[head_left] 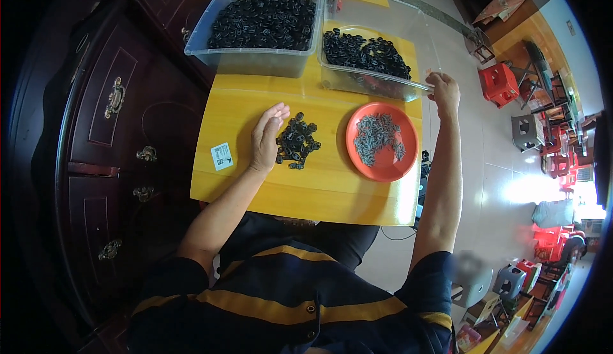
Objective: The person assembles small plastic electrical connector components by hand, inserting metal terminals into plastic housings.
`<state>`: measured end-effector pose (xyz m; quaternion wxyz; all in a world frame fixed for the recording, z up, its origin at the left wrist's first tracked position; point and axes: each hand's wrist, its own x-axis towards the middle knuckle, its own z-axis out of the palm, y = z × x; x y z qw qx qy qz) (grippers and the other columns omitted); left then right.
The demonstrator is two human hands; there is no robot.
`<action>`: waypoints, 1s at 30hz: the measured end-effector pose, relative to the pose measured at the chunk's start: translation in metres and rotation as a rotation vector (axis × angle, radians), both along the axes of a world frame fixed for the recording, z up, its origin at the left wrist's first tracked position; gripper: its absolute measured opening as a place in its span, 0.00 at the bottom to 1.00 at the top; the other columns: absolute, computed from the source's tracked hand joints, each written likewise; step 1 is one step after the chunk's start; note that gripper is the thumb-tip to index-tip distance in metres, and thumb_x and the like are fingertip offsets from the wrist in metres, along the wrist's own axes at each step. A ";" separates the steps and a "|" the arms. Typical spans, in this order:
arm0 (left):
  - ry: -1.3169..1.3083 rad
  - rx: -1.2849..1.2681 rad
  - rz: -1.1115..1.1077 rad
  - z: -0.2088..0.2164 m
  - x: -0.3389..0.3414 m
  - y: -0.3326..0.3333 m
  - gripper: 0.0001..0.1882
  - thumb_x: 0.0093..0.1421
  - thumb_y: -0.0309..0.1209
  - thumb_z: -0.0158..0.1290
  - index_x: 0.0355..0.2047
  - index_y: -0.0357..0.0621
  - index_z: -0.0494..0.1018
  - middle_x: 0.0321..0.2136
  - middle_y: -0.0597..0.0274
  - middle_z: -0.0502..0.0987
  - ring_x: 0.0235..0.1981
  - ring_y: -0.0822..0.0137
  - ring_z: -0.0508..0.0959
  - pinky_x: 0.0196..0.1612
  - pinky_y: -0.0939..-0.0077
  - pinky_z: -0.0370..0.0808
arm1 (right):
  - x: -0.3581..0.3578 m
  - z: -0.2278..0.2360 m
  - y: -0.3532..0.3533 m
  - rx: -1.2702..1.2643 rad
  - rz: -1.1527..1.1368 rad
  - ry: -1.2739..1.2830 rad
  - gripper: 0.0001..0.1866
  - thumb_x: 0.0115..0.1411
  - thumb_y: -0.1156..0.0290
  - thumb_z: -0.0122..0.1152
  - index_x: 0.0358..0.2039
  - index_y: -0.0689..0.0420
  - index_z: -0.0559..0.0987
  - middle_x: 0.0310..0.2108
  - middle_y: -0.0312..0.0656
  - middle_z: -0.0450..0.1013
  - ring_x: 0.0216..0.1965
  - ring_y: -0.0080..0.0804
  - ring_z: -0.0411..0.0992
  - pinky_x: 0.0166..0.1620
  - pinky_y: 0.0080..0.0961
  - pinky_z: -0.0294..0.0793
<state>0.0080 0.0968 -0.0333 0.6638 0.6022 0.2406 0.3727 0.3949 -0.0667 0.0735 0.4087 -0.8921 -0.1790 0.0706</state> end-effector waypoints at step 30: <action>0.574 1.056 -0.073 0.023 -0.064 -0.026 0.24 0.62 0.22 0.45 0.59 0.40 0.66 0.51 0.46 0.75 0.58 0.46 0.69 0.63 0.56 0.63 | -0.316 -0.095 -0.011 0.037 0.420 -0.272 0.08 0.56 0.68 0.65 0.36 0.54 0.81 0.30 0.43 0.75 0.30 0.44 0.77 0.34 0.38 0.76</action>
